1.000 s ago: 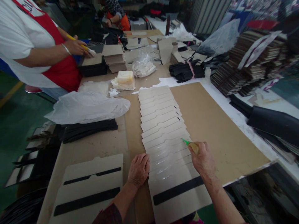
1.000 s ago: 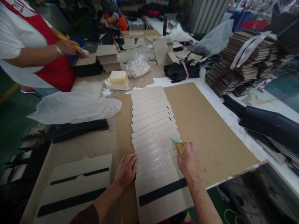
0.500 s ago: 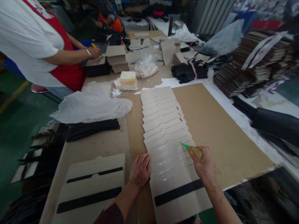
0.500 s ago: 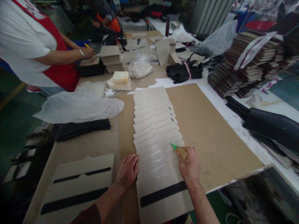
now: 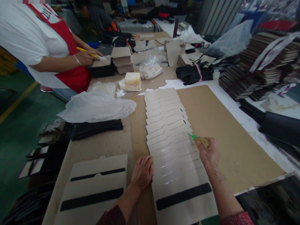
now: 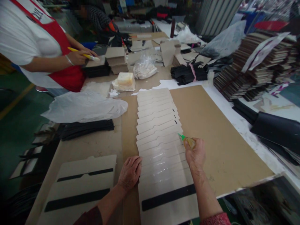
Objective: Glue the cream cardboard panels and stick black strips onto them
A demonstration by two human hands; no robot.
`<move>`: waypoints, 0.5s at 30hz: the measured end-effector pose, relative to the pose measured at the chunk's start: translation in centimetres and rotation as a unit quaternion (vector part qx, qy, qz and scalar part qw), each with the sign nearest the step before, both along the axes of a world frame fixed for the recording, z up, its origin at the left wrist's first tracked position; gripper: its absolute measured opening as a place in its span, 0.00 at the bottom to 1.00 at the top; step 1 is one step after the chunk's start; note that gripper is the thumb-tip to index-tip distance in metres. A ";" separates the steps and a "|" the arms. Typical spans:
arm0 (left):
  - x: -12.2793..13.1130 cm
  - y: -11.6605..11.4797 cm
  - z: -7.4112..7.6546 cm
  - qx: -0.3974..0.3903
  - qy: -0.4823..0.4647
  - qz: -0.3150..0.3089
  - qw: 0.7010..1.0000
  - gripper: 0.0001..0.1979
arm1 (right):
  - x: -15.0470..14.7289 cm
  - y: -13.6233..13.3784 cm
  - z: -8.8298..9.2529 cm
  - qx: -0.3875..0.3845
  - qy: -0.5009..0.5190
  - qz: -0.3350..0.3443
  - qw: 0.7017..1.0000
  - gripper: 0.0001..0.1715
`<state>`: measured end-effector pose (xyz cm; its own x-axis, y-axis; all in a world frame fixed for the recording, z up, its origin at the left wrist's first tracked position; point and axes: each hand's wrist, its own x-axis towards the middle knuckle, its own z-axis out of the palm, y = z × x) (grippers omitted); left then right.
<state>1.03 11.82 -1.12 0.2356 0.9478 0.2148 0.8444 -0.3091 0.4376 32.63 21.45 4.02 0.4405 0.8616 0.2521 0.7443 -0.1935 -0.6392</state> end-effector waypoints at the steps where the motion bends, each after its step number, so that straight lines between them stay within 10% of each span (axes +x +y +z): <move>1: 0.0 0.0 0.0 -0.001 0.000 0.001 1.000 0.13 | -0.1 0.0 0.0 -0.004 -0.004 0.004 1.000 0.20; 15: 0.0 0.0 -0.2 -0.006 -0.003 0.004 1.000 0.14 | -1.6 -0.7 0.9 -0.069 -0.063 0.098 0.991 0.20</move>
